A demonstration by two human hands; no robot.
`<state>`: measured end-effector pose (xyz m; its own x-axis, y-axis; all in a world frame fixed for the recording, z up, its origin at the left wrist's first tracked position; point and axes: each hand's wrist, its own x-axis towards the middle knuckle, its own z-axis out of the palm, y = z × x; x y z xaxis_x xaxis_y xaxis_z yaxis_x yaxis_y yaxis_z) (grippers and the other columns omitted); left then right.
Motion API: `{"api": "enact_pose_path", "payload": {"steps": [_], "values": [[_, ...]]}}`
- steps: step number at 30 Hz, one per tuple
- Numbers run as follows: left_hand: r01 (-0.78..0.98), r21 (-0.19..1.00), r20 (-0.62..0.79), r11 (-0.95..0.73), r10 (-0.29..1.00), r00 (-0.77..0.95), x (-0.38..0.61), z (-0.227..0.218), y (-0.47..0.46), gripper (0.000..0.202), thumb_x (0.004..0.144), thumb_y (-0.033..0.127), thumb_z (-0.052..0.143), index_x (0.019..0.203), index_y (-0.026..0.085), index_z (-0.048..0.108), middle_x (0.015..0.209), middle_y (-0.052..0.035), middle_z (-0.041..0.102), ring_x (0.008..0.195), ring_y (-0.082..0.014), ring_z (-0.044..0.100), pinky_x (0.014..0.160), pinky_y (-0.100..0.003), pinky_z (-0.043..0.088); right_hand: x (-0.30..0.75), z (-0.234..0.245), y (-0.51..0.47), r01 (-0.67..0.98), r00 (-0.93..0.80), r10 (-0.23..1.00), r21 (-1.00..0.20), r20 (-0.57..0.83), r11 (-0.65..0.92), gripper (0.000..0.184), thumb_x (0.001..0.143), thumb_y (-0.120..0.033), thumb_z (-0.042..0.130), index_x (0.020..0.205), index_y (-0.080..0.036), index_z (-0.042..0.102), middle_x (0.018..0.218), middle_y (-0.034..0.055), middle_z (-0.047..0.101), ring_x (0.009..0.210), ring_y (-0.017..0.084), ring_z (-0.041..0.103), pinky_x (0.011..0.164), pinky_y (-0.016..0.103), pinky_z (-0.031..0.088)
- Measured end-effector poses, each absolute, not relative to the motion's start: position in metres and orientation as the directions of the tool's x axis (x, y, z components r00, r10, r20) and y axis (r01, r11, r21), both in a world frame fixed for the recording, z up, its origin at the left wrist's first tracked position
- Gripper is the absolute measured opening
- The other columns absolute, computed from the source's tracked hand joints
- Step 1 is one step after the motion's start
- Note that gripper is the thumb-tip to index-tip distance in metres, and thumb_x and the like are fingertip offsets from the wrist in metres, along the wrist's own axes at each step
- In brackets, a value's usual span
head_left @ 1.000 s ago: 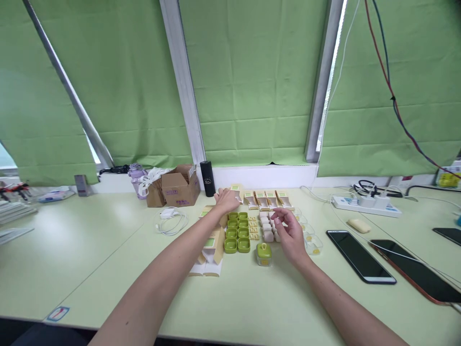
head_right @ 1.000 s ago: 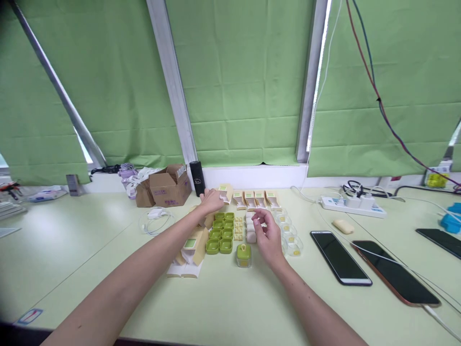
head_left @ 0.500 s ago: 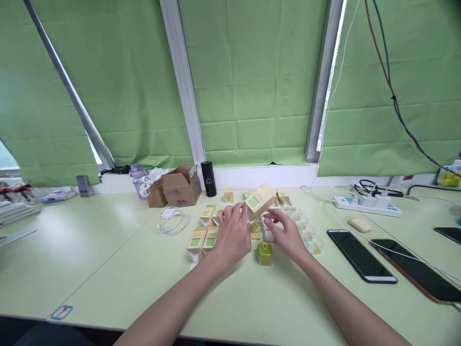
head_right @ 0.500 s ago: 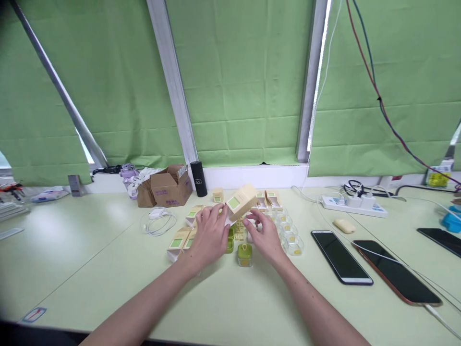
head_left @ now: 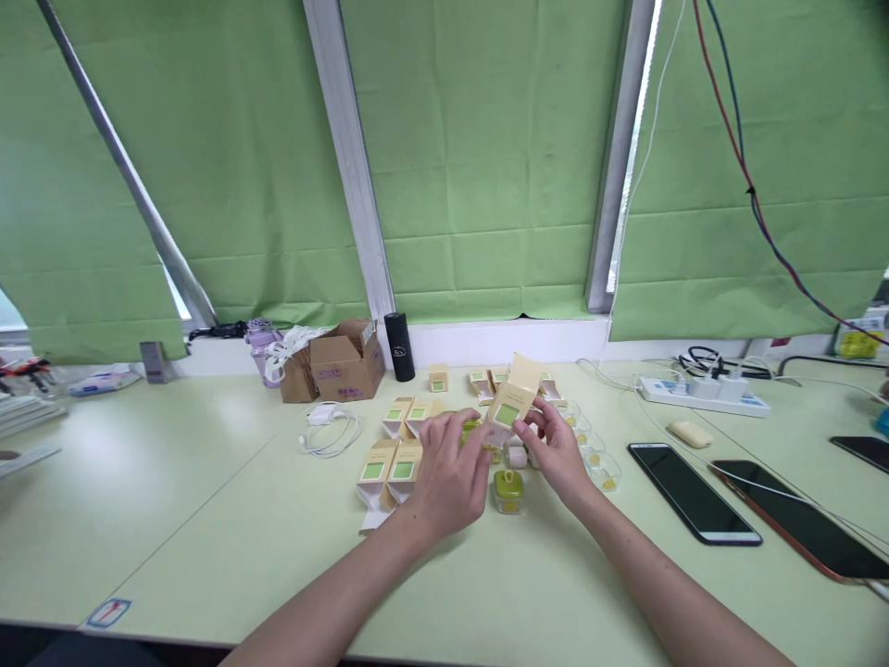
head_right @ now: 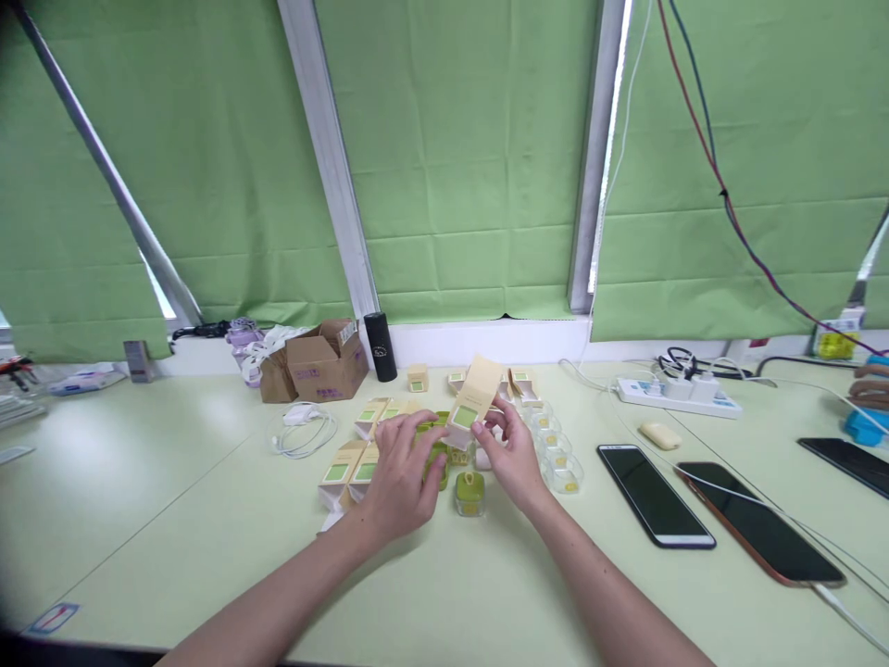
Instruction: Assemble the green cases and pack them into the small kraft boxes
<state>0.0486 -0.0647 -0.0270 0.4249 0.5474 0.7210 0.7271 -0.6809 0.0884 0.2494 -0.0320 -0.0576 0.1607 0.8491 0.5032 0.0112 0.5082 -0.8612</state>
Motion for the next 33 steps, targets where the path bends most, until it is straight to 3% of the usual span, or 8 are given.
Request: {"api": "enact_pose_path", "payload": {"steps": [2, 6, 9, 13, 16, 21, 27, 33], "values": [[0.693, 0.256, 0.725, -0.674, 0.608, 0.324, 0.051, -0.022, -0.056, 0.037, 0.104, 0.031, 0.054, 0.141, 0.027, 0.058, 0.139, -0.0145, 0.061, 0.129, -0.0354, 0.051, 0.11, -0.056, 0.042, 0.249, -0.057, -0.035, 0.083, 0.153, 0.829, -0.842, 0.539, 0.532, 0.056, 0.092, -0.054, 0.073, 0.139, -0.024, 0.062, 0.112, 0.01, 0.082, 0.1, 0.028, 0.074, 0.085, 0.042, 0.057], [0.587, 0.522, 0.618, -0.619, 0.749, 0.24, 0.055, -0.016, -0.038, 0.05, 0.103, 0.039, 0.062, 0.15, 0.03, 0.049, 0.142, -0.012, 0.06, 0.138, -0.0323, 0.049, 0.116, -0.052, 0.047, 0.248, -0.059, -0.04, 0.14, 0.133, 0.815, -0.825, 0.564, 0.548, 0.052, 0.095, -0.049, 0.071, 0.14, -0.026, 0.058, 0.122, 0.0104, 0.079, 0.112, 0.03, 0.072, 0.094, 0.046, 0.057], [0.513, 0.604, 0.558, -0.611, 0.783, 0.275, 0.054, -0.02, -0.029, 0.056, 0.102, 0.035, 0.065, 0.155, 0.035, 0.046, 0.145, -0.0095, 0.059, 0.143, -0.0294, 0.049, 0.12, -0.05, 0.046, 0.249, -0.064, -0.039, 0.158, 0.078, 0.793, -0.793, 0.605, 0.589, 0.047, 0.097, -0.044, 0.068, 0.139, -0.027, 0.057, 0.134, 0.0116, 0.072, 0.125, 0.031, 0.068, 0.105, 0.05, 0.055], [0.466, 0.627, 0.563, -0.624, 0.777, 0.282, 0.049, -0.029, -0.026, 0.054, 0.099, 0.026, 0.069, 0.149, 0.034, 0.051, 0.147, -0.0087, 0.056, 0.145, -0.0284, 0.046, 0.123, -0.049, 0.043, 0.253, -0.07, -0.04, 0.338, 0.023, 0.731, -0.694, 0.682, 0.636, 0.042, 0.098, -0.036, 0.065, 0.138, -0.027, 0.059, 0.133, 0.0128, 0.067, 0.126, 0.033, 0.062, 0.107, 0.054, 0.053], [0.484, 0.572, 0.61, -0.662, 0.738, 0.288, 0.046, -0.034, -0.027, 0.053, 0.095, 0.017, 0.07, 0.143, 0.032, 0.053, 0.143, -0.0087, 0.056, 0.142, -0.0292, 0.046, 0.122, -0.05, 0.043, 0.255, -0.068, -0.044, 0.425, -0.054, 0.674, -0.594, 0.736, 0.683, 0.047, 0.096, -0.025, 0.061, 0.143, -0.029, 0.057, 0.138, 0.0123, 0.065, 0.13, 0.034, 0.059, 0.109, 0.057, 0.051], [0.559, 0.359, 0.727, -0.747, 0.6, 0.335, 0.039, -0.042, -0.028, 0.065, 0.084, 0.002, 0.065, 0.14, 0.031, 0.052, 0.142, -0.0101, 0.056, 0.139, -0.031, 0.044, 0.119, -0.053, 0.043, 0.256, -0.063, -0.049, 0.467, -0.164, 0.542, -0.419, 0.824, 0.779, 0.068, 0.089, -0.01, 0.057, 0.152, -0.035, 0.05, 0.157, 0.0059, 0.059, 0.14, 0.035, 0.053, 0.117, 0.062, 0.043], [0.661, 0.141, 0.819, -0.737, 0.462, 0.341, 0.034, -0.053, -0.024, 0.056, 0.089, 0.01, 0.068, 0.138, 0.031, 0.053, 0.143, -0.0137, 0.055, 0.137, -0.035, 0.045, 0.114, -0.057, 0.043, 0.256, -0.066, -0.046, 0.533, -0.132, 0.501, -0.365, 0.855, 0.763, 0.059, 0.095, -0.016, 0.056, 0.152, -0.031, 0.05, 0.16, 0.0101, 0.054, 0.147, 0.037, 0.049, 0.117, 0.065, 0.042], [0.631, -0.021, 0.909, -0.775, 0.248, 0.335, 0.038, -0.054, -0.025, 0.054, 0.089, 0.002, 0.06, 0.134, 0.029, 0.052, 0.14, -0.0143, 0.054, 0.129, -0.033, 0.049, 0.106, -0.054, 0.046, 0.257, -0.071, -0.039, 0.611, -0.045, 0.465, -0.344, 0.884, 0.713, 0.053, 0.101, -0.021, 0.054, 0.152, -0.028, 0.045, 0.145, 0.0133, 0.059, 0.134, 0.036, 0.052, 0.111, 0.062, 0.046]]}}
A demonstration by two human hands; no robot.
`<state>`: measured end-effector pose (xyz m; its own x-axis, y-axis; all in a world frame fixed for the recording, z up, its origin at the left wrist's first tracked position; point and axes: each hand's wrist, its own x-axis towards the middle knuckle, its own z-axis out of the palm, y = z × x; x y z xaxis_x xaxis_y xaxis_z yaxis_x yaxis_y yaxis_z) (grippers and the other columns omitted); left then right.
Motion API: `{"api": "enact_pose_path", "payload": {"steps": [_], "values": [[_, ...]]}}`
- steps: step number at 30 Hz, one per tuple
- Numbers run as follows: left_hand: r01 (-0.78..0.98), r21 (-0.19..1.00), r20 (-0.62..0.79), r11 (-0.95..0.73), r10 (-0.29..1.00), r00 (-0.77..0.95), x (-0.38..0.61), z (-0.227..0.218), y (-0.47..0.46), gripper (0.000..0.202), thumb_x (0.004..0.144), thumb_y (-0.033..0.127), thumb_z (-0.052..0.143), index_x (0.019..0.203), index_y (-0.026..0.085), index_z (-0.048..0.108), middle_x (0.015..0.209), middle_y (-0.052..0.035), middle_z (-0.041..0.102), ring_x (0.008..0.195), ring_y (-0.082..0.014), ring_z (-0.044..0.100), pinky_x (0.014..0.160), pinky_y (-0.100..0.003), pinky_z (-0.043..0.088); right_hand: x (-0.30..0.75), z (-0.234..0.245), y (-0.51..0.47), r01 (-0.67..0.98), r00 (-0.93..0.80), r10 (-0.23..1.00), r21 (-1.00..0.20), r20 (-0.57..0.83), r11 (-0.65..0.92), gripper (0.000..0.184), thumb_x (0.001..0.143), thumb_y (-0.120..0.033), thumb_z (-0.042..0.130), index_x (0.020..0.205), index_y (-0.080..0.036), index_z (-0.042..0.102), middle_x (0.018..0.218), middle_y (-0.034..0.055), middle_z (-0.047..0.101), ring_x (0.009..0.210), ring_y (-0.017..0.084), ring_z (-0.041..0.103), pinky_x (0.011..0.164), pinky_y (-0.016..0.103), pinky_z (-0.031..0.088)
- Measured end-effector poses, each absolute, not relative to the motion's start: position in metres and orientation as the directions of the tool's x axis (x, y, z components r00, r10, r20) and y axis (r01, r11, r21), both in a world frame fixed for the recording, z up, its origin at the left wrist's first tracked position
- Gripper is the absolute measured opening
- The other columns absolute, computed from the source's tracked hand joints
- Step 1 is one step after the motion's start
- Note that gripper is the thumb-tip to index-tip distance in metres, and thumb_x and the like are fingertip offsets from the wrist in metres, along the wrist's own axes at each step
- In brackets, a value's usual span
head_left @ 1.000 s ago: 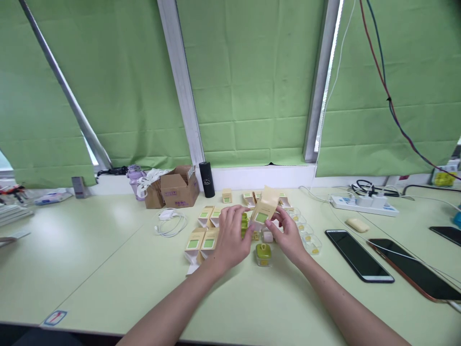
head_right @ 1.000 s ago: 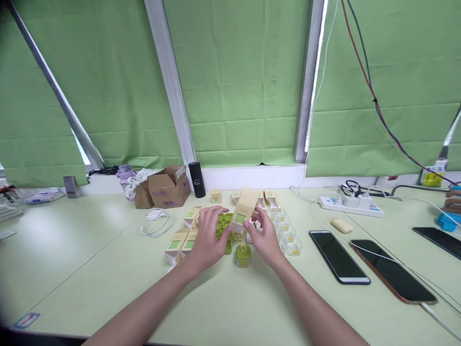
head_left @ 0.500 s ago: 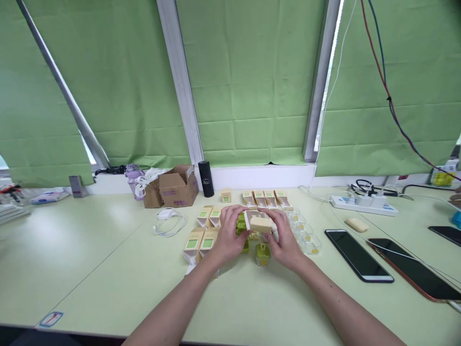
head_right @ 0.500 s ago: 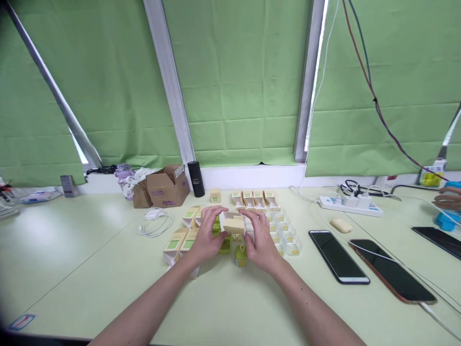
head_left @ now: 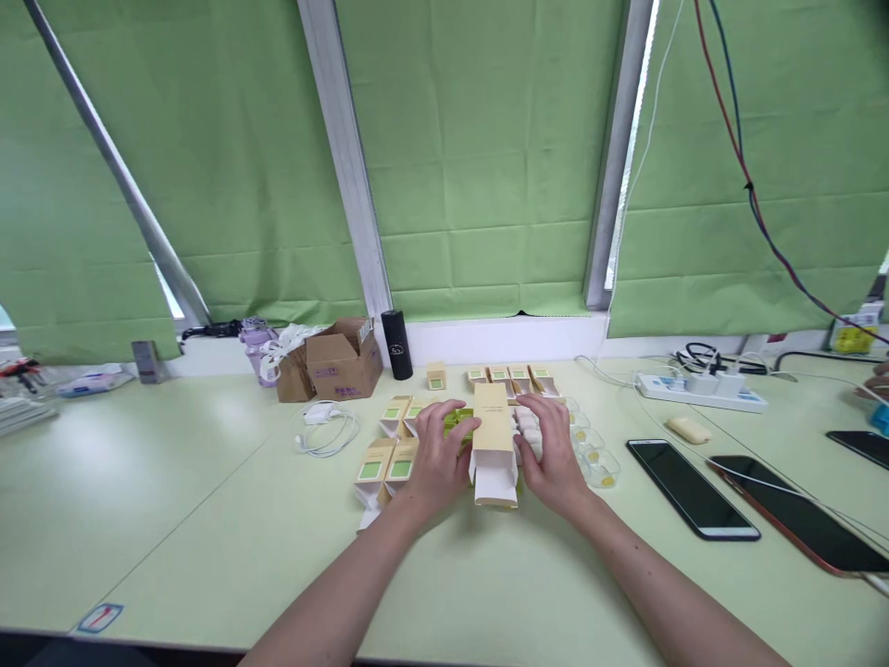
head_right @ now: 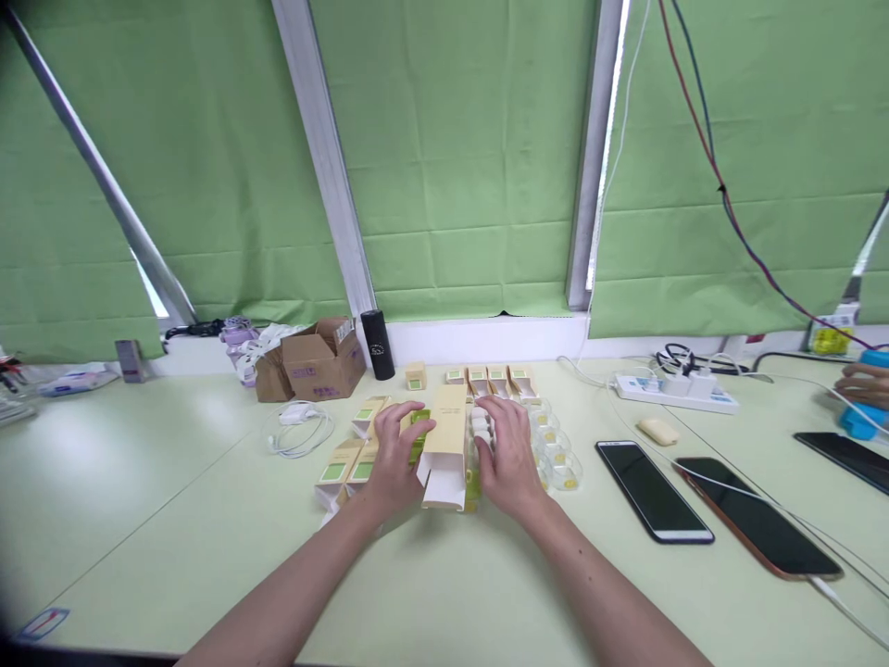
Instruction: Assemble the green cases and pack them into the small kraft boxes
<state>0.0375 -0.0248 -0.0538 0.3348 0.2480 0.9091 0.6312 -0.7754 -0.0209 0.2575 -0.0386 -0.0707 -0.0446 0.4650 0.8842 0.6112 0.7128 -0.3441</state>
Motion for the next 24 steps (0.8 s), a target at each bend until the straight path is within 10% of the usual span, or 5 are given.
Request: {"api": "enact_pose_path", "payload": {"steps": [14, 19, 24], "values": [[0.56, -0.009, 0.9, -0.828, 0.238, 0.366, 0.041, -0.053, -0.037, 0.056, 0.088, 0.02, 0.074, 0.136, 0.031, 0.049, 0.143, -0.0153, 0.051, 0.131, -0.0348, 0.052, 0.108, -0.055, 0.045, 0.258, -0.075, -0.036, 0.613, 0.041, 0.527, -0.438, 0.849, 0.658, 0.041, 0.098, -0.018, 0.052, 0.138, -0.027, 0.051, 0.13, 0.0113, 0.063, 0.122, 0.035, 0.052, 0.103, 0.059, 0.047], [0.463, 0.203, 0.855, -0.863, 0.387, 0.347, 0.042, -0.056, -0.038, 0.073, 0.082, 0.039, 0.086, 0.143, 0.029, 0.046, 0.148, -0.0183, 0.047, 0.141, -0.0391, 0.048, 0.113, -0.058, 0.045, 0.257, -0.076, -0.036, 0.616, 0.037, 0.52, -0.429, 0.853, 0.661, 0.038, 0.099, -0.019, 0.053, 0.136, -0.027, 0.052, 0.129, 0.011, 0.063, 0.121, 0.035, 0.053, 0.102, 0.058, 0.047], [0.317, 0.426, 0.822, -0.847, 0.509, 0.256, 0.045, -0.056, -0.037, 0.06, 0.088, 0.025, 0.077, 0.141, 0.028, 0.049, 0.149, -0.0168, 0.048, 0.141, -0.035, 0.052, 0.117, -0.058, 0.046, 0.257, -0.076, -0.037, 0.618, 0.025, 0.526, -0.427, 0.85, 0.66, 0.037, 0.1, -0.021, 0.053, 0.136, -0.027, 0.052, 0.129, 0.0111, 0.064, 0.121, 0.035, 0.053, 0.102, 0.058, 0.048]]}}
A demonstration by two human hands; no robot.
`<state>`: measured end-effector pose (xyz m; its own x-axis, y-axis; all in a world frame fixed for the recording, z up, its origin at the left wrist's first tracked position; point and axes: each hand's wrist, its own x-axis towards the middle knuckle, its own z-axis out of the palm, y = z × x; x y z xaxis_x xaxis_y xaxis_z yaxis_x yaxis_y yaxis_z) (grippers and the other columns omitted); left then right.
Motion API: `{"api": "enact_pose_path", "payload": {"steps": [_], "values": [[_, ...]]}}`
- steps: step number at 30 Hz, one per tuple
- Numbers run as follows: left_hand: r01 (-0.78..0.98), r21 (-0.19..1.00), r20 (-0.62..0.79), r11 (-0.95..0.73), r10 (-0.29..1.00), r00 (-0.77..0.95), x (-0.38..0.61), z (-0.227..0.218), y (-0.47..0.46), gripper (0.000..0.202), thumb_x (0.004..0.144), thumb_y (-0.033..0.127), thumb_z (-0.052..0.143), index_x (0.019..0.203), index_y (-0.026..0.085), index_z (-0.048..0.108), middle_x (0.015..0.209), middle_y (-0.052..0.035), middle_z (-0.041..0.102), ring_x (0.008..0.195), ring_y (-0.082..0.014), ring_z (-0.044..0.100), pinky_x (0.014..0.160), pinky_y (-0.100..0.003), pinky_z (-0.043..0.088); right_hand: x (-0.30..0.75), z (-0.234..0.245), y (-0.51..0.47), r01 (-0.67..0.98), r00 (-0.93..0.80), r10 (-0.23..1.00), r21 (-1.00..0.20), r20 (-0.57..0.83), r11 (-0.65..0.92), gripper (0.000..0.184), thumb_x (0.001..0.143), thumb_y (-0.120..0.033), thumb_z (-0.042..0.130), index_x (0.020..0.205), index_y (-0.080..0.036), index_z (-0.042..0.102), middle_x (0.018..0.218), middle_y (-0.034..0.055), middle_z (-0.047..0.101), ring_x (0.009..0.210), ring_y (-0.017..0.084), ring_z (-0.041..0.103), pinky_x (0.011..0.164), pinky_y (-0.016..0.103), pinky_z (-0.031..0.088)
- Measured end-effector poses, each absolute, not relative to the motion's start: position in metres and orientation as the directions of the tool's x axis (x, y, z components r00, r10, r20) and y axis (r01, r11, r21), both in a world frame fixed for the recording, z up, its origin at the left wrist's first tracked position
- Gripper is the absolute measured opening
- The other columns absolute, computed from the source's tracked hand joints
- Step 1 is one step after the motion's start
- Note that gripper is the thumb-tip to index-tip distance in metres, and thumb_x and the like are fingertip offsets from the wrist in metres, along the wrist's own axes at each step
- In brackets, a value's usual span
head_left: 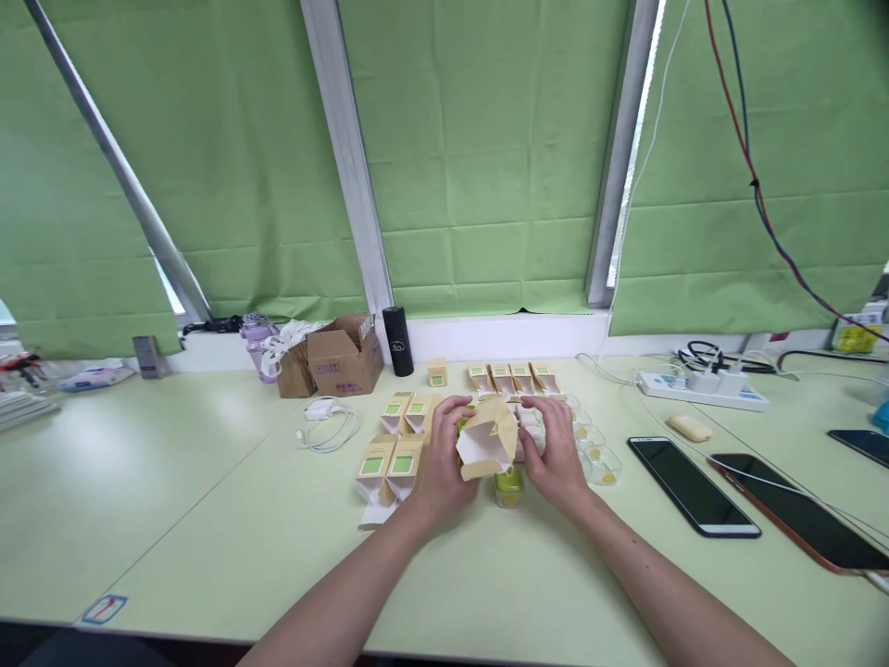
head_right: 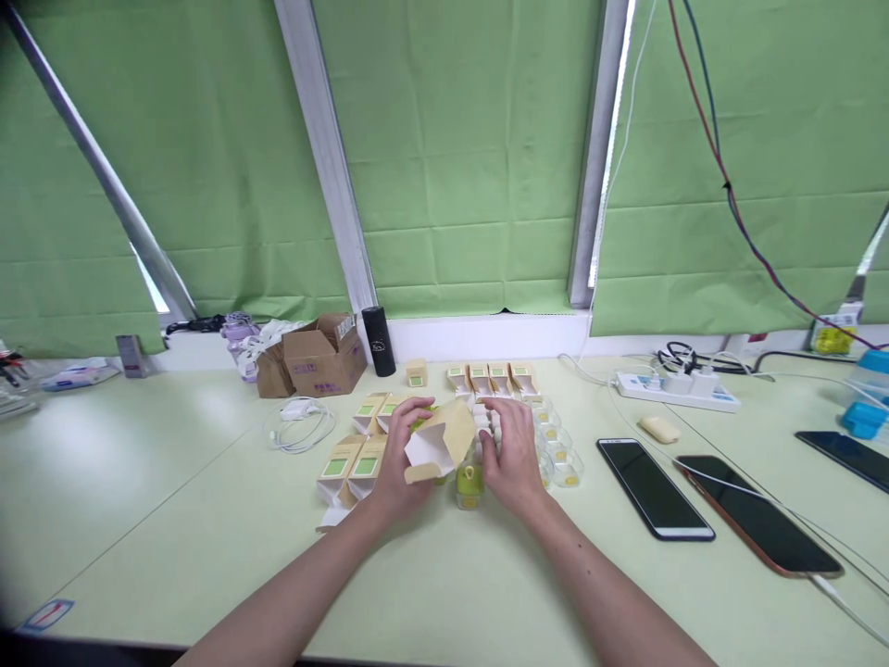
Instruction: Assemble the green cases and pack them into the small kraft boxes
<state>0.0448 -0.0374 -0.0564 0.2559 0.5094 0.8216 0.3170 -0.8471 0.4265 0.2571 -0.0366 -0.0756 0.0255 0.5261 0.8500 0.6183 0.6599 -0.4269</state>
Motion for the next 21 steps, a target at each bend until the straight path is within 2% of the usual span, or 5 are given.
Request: {"api": "enact_pose_path", "payload": {"steps": [4, 9, 14, 21], "values": [[0.191, 0.559, 0.792, -0.807, 0.588, 0.163, 0.048, -0.06, -0.034, 0.055, 0.089, 0.021, 0.079, 0.139, 0.028, 0.055, 0.148, -0.0147, 0.055, 0.144, -0.0342, 0.053, 0.122, -0.059, 0.043, 0.258, -0.076, -0.036, 0.614, 0.016, 0.529, -0.426, 0.849, 0.664, 0.036, 0.101, -0.022, 0.052, 0.137, -0.027, 0.052, 0.128, 0.0112, 0.064, 0.121, 0.035, 0.054, 0.102, 0.058, 0.048], [-0.085, 0.791, 0.611, -0.606, 0.79, 0.057, 0.05, -0.068, -0.031, 0.057, 0.09, 0.038, 0.085, 0.139, 0.025, 0.059, 0.14, -0.0143, 0.066, 0.136, -0.0337, 0.063, 0.117, -0.053, 0.05, 0.257, -0.076, -0.036, 0.612, 0.018, 0.521, -0.422, 0.853, 0.669, 0.037, 0.1, -0.021, 0.053, 0.136, -0.027, 0.053, 0.127, 0.0108, 0.065, 0.12, 0.035, 0.054, 0.101, 0.057, 0.048], [-0.252, 0.784, 0.601, -0.568, 0.796, 0.076, 0.051, -0.058, -0.031, 0.057, 0.09, 0.047, 0.084, 0.136, 0.021, 0.061, 0.135, -0.0156, 0.07, 0.133, -0.0322, 0.065, 0.118, -0.047, 0.048, 0.256, -0.075, -0.039, 0.615, 0.014, 0.519, -0.417, 0.854, 0.67, 0.038, 0.099, -0.02, 0.054, 0.136, -0.027, 0.053, 0.128, 0.0107, 0.065, 0.121, 0.034, 0.054, 0.102, 0.057, 0.048], [-0.261, 0.824, 0.541, -0.503, 0.836, 0.096, 0.05, -0.05, -0.03, 0.053, 0.098, 0.052, 0.074, 0.139, 0.019, 0.063, 0.137, -0.0154, 0.069, 0.128, -0.0304, 0.067, 0.111, -0.046, 0.054, 0.254, -0.073, -0.041, 0.579, 0.003, 0.527, -0.431, 0.85, 0.692, 0.038, 0.099, -0.021, 0.053, 0.137, -0.028, 0.052, 0.128, 0.0111, 0.065, 0.12, 0.034, 0.057, 0.103, 0.058, 0.05]]}}
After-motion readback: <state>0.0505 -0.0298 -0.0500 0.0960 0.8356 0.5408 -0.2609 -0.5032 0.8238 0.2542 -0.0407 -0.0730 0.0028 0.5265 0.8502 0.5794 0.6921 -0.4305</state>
